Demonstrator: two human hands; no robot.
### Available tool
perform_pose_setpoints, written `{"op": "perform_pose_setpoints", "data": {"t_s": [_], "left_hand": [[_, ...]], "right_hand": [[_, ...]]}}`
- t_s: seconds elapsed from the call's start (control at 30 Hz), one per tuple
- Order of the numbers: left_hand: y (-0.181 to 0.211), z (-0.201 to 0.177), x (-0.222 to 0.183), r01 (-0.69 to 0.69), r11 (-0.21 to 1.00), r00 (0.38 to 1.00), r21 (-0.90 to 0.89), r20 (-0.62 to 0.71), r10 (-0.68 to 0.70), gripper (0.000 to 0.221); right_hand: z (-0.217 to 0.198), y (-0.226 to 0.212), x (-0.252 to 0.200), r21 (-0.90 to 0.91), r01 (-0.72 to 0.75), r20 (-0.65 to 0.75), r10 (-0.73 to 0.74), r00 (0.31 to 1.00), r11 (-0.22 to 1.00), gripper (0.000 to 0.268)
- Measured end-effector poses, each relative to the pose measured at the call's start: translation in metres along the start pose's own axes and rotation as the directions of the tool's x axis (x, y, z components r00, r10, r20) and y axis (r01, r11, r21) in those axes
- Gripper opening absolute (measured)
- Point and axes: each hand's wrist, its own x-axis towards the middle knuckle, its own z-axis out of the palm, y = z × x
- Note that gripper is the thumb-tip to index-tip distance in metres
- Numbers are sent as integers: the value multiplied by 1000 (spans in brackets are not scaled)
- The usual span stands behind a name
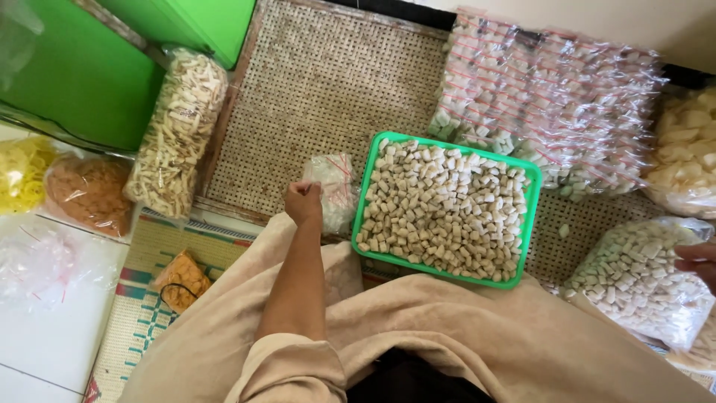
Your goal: The person scoops small white food items from a green tray into clear plastic bags, seals each bag, and places it aside. The process is repeated continuously throughout the clip.
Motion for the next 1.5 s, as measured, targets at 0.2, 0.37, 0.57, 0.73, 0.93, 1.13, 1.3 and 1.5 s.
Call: {"op": "perform_pose_setpoints", "data": {"t_s": [0.2,0.37,0.57,0.73,0.93,1.13,1.3,1.5], "left_hand": [[91,-6,-56,-174,977,922,-120,328,204,29],[151,-4,-110,-506,853,728,-128,466,502,22],[183,-3,-169,-921,243,100,-303,419,903,40],[201,-17,-217,-927,-113,-246,-357,353,903,41],[212,-35,-255,-937,-141,-255,-321,348,902,44],[225,-44,-283,-941,-306,-336,-145,286,897,41],[235,-33,-290,-870,-488,-463,68,223,858,33],[230,-22,-288,-871,-478,-389,116,432,814,76]], "right_hand": [[62,-358,-15,205,50,-174,-14,985,978,18],[71,-443,-18,21,34,-147,-31,989,999,21],[89,-482,-8,-89,123,-53,-128,990,988,24],[115,-511,14,-172,640,-51,-656,753,749,26],[132,-539,27,-147,625,12,-631,776,767,34],[138,-545,30,57,438,0,-439,899,897,46],[126,-565,31,173,251,81,-267,960,953,29],[124,-544,44,124,182,-3,-183,983,975,13]]}}
